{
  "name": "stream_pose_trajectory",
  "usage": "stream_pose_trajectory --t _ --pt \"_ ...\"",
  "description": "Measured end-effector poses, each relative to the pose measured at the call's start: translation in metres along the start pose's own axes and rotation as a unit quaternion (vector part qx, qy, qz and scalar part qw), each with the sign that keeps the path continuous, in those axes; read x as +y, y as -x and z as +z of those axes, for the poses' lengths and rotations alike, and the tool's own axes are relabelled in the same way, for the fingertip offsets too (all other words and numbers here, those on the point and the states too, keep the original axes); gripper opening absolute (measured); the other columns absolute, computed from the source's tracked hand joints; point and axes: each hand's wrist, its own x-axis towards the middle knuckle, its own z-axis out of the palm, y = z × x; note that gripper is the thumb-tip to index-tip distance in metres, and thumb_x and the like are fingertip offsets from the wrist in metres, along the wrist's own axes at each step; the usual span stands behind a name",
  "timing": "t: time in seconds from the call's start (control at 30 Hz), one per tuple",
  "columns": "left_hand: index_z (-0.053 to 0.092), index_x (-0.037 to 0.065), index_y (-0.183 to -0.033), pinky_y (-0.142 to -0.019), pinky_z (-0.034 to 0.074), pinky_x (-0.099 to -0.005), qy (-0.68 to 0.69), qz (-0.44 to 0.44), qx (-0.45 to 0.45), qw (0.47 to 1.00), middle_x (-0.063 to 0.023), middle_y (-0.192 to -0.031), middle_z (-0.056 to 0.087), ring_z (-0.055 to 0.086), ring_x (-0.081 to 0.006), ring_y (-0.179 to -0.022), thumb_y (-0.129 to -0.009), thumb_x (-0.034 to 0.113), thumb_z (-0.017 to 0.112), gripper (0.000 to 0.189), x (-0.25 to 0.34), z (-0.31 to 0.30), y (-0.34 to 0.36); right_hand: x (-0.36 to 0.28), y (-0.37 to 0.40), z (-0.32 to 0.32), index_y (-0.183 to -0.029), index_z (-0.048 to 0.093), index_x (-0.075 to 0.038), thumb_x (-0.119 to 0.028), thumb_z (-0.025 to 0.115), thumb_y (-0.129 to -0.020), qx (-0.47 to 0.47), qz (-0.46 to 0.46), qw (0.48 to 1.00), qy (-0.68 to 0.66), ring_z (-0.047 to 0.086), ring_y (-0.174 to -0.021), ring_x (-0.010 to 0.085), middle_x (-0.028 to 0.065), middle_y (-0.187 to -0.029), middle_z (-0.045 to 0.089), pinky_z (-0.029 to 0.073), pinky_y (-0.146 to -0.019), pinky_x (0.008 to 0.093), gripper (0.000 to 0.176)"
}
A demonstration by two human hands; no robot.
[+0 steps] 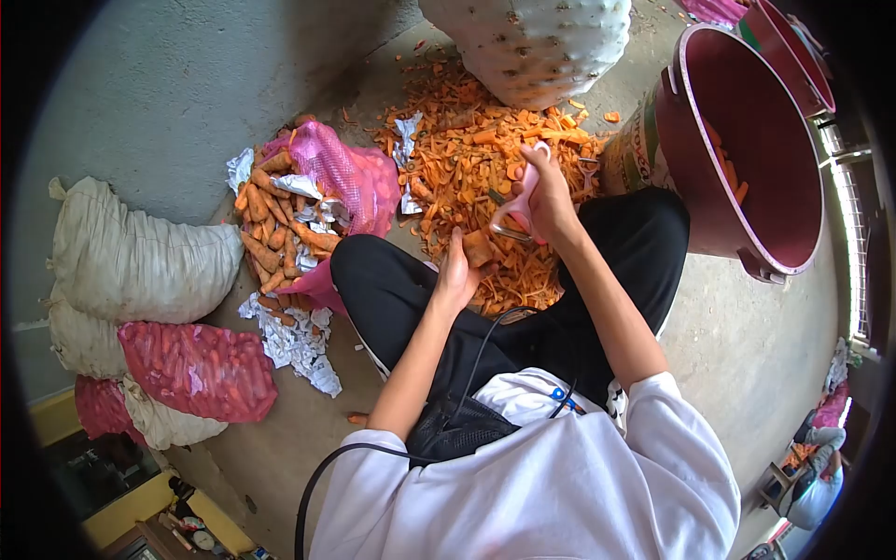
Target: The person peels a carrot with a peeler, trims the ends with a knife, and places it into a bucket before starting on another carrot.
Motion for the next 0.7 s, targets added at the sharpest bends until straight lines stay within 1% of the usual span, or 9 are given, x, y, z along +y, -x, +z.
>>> stream_pose_trajectory --t 0.07,0.2,0.3,0.33,0.4,0.47,0.5,0.63,0.7 --pt "0.055 0.008 -0.104 -0.065 0.046 -0.0345 -0.019 0.005 -0.004 1.000 -0.0057 -0.086 0.058 0.058 -0.0201 -0.078 -0.095 0.056 0.028 0.056 -0.001 0.001 -0.004 0.005 -0.007 0.004 -0.099 0.045 -0.011 -0.035 0.057 -0.090 0.032 -0.041 0.992 0.112 0.046 -0.061 0.0119 0.0006 -0.077 0.042 0.043 -0.051 0.0285 0.028" --pt "0.055 0.008 -0.101 -0.065 0.046 -0.0338 -0.005 -0.023 0.003 1.000 -0.0041 -0.085 0.058 0.058 -0.0183 -0.077 -0.095 0.058 0.026 0.058 0.002 0.007 0.002 0.011 -0.008 0.009 -0.098 0.047 -0.012 -0.044 0.055 -0.090 -0.027 0.009 0.998 -0.059 0.039 -0.058 0.0050 -0.0023 -0.073 0.038 0.037 -0.049 0.0204 0.033" --pt "0.055 0.011 -0.106 -0.066 0.046 -0.0329 0.052 -0.035 -0.034 0.997 -0.0032 -0.091 0.059 0.057 -0.0166 -0.082 -0.095 0.056 0.024 0.056 0.002 0.002 0.001 0.012 -0.008 0.000 -0.095 0.050 -0.012 -0.047 0.052 -0.091 -0.168 0.065 0.966 -0.185 0.037 -0.054 0.0046 -0.0052 -0.067 0.038 0.034 -0.047 0.0188 0.036" --pt "0.055 0.011 -0.108 -0.066 0.046 -0.0326 0.077 -0.035 -0.047 0.995 -0.0030 -0.093 0.060 0.057 -0.0163 -0.084 -0.096 0.056 0.024 0.056 0.003 0.003 0.001 0.012 -0.007 0.001 -0.094 0.050 -0.008 -0.056 0.048 -0.089 -0.160 0.084 0.965 -0.188 0.028 -0.049 0.0063 -0.0058 -0.060 0.031 0.031 -0.046 0.0200 0.048" --pt "0.054 0.011 -0.113 -0.072 0.048 -0.0332 0.104 -0.029 -0.092 0.990 -0.0027 -0.100 0.060 0.057 -0.0156 -0.091 -0.096 0.054 0.023 0.056 0.002 -0.004 -0.003 0.015 -0.002 0.007 -0.096 0.051 -0.008 -0.059 0.045 -0.089 -0.146 0.090 0.966 -0.193 0.030 -0.047 0.0052 -0.0067 -0.056 0.031 0.032 -0.045 0.0193 0.052" --pt "0.054 0.012 -0.113 -0.075 0.050 -0.0340 0.094 -0.007 -0.062 0.994 -0.0031 -0.104 0.059 0.057 -0.0156 -0.094 -0.096 0.054 0.023 0.055 0.013 0.019 0.009 0.016 0.009 0.024 -0.099 0.053 -0.006 -0.063 0.039 -0.088 -0.086 0.093 0.979 -0.161 0.031 -0.042 0.0049 -0.0066 -0.050 0.029 0.037 -0.044 0.0200 0.060" --pt "0.054 0.012 -0.114 -0.077 0.051 -0.0344 0.089 0.004 -0.047 0.995 -0.0032 -0.106 0.059 0.057 -0.0156 -0.095 -0.096 0.054 0.024 0.055 0.017 0.027 0.014 0.018 0.010 0.024 -0.099 0.053 -0.005 -0.063 0.039 -0.089 -0.102 0.100 0.980 -0.141 0.032 -0.041 0.0051 -0.0064 -0.049 0.029 0.039 -0.044 0.0206 0.060" --pt "0.056 0.013 -0.100 -0.076 0.054 -0.0354 0.111 0.034 -0.154 0.981 -0.0040 -0.107 0.058 0.059 -0.0165 -0.094 -0.096 0.051 0.028 0.047 0.013 0.016 0.012 0.030 0.007 0.022 -0.096 0.055 -0.003 -0.060 0.038 -0.091 -0.123 0.115 0.982 -0.087 0.028 -0.033 0.0053 -0.0062 -0.043 0.027 0.039 -0.039 0.0219 0.059" --pt "0.055 0.013 -0.091 -0.071 0.053 -0.0339 0.119 0.013 -0.104 0.987 -0.0027 -0.104 0.059 0.059 -0.0166 -0.090 -0.097 0.044 0.035 0.037 0.012 0.019 0.013 0.033 0.006 0.021 -0.093 0.056 -0.003 -0.059 0.039 -0.091 -0.116 0.114 0.982 -0.096 0.027 -0.031 0.0047 -0.0062 -0.042 0.027 0.037 -0.036 0.0216 0.058"
